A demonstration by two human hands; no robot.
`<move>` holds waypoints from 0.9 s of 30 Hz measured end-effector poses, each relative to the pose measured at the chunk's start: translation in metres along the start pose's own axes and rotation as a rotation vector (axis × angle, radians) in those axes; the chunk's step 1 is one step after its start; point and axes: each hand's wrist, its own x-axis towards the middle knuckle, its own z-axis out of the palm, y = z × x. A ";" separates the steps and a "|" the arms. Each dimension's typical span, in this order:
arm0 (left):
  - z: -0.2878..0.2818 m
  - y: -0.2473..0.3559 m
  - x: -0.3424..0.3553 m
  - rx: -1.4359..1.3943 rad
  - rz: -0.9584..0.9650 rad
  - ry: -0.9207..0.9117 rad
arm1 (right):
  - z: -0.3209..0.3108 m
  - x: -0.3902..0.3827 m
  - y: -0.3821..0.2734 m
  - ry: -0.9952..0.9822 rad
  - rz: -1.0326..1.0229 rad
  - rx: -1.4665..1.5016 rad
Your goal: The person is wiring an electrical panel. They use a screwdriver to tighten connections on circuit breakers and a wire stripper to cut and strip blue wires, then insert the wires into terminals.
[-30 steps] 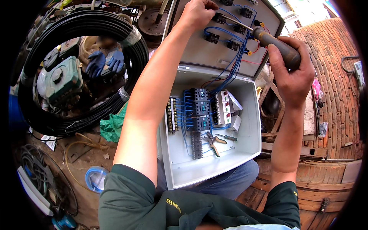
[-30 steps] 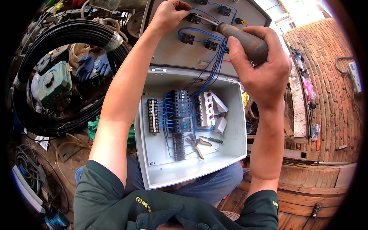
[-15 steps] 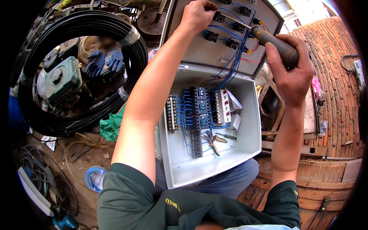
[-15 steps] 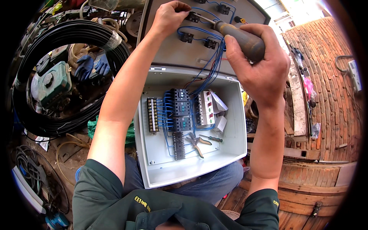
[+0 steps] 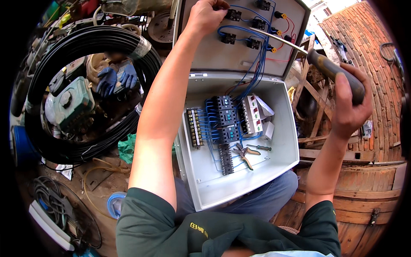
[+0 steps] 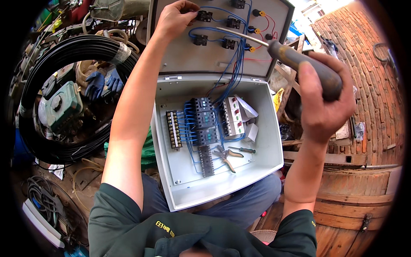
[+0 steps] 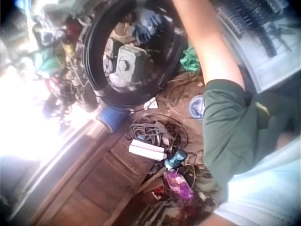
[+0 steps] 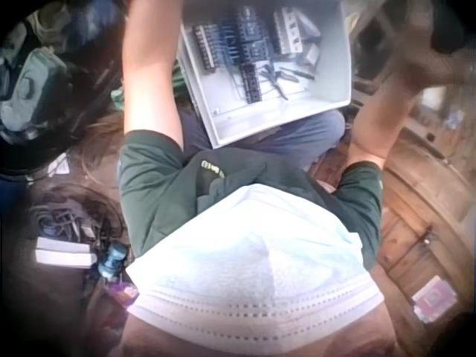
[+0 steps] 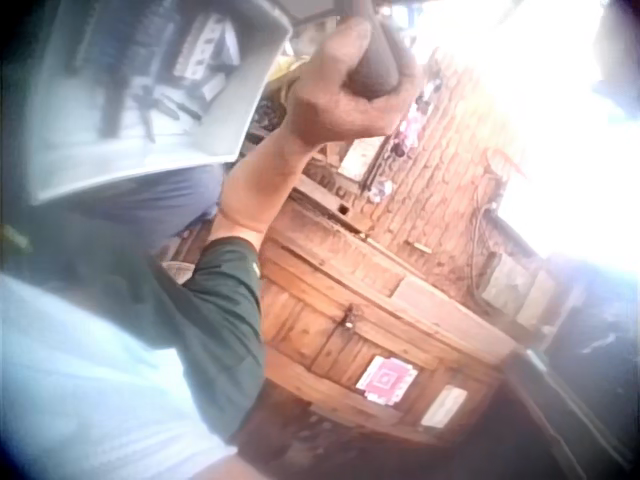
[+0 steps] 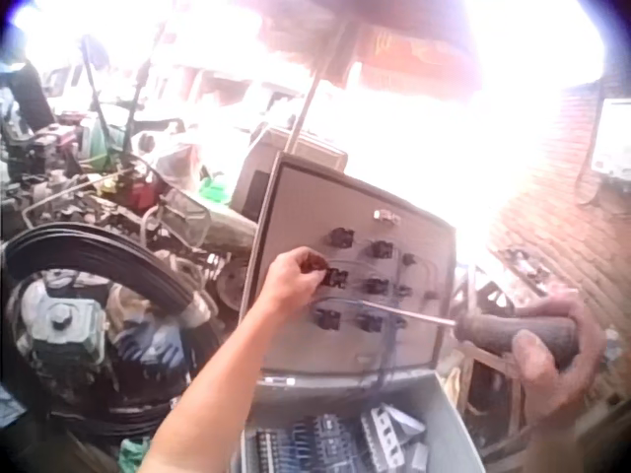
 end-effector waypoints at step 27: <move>-0.028 0.183 -0.297 0.295 -0.233 -0.661 | -0.006 -0.244 0.197 -1.816 0.736 0.189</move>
